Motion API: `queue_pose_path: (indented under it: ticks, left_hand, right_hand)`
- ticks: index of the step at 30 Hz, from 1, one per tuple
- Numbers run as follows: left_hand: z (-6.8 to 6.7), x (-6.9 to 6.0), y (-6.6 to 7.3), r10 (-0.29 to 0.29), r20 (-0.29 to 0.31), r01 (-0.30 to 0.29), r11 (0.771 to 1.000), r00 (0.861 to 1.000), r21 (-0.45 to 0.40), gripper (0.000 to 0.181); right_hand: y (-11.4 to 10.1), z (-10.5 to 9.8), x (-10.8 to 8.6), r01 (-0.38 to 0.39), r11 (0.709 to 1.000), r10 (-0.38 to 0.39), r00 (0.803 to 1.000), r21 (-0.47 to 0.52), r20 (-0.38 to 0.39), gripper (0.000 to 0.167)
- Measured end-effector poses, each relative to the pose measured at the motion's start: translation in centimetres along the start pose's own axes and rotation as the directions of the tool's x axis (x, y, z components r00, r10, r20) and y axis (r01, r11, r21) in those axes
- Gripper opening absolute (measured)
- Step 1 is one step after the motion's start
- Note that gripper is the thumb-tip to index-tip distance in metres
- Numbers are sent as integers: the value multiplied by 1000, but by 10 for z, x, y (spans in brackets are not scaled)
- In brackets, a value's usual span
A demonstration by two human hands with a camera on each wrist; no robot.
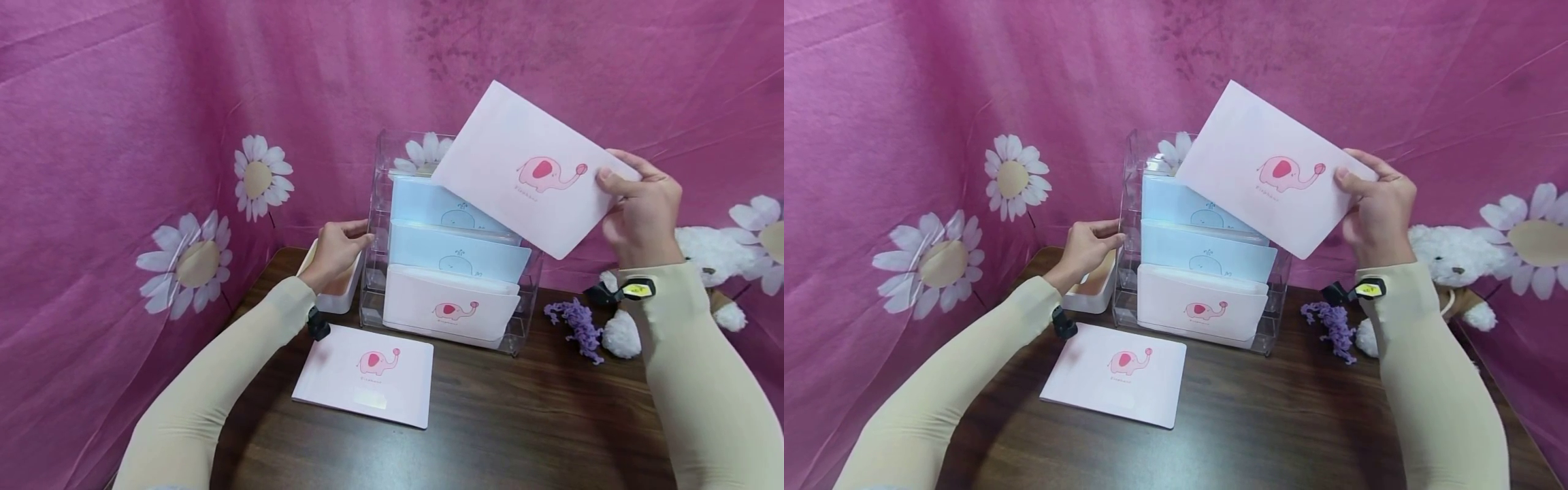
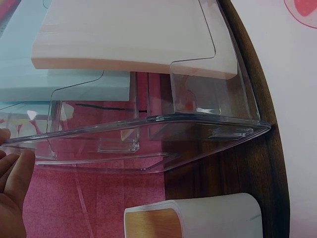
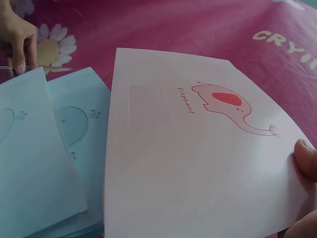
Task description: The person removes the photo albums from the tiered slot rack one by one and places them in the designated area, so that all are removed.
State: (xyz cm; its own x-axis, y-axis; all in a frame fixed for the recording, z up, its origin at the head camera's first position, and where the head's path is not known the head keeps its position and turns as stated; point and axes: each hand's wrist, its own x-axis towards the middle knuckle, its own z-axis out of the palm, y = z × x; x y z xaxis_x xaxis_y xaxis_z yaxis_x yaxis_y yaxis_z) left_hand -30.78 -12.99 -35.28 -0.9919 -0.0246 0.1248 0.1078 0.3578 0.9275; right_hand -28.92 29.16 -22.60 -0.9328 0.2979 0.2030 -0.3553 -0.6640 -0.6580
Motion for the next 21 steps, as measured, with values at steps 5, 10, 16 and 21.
queue_pose_path:
  ticks: [5, 10, 16, 21]
  left_hand:
    - [0, -1, 1, 1, -1, -1, 1000, 1000, 3, 43]
    - [0, -2, 3, 14, -4, -14, 1000, 1000, 20, 43]
    - [0, -3, 3, 25, -4, -25, 1000, 1000, 17, 43]
    - [-1, -3, 1, 25, -3, -25, 999, 1000, 22, 43]
  right_hand:
    - [4, -8, -13, -21, 999, 22, 1000, -34, 16, 34]
    - [10, -16, -25, -28, 999, 31, 998, -43, 59, 30]
    - [20, -29, -40, -67, 997, 70, 990, -29, 125, 28]
    - [29, -43, -55, -127, 989, 138, 971, -69, 193, 27]
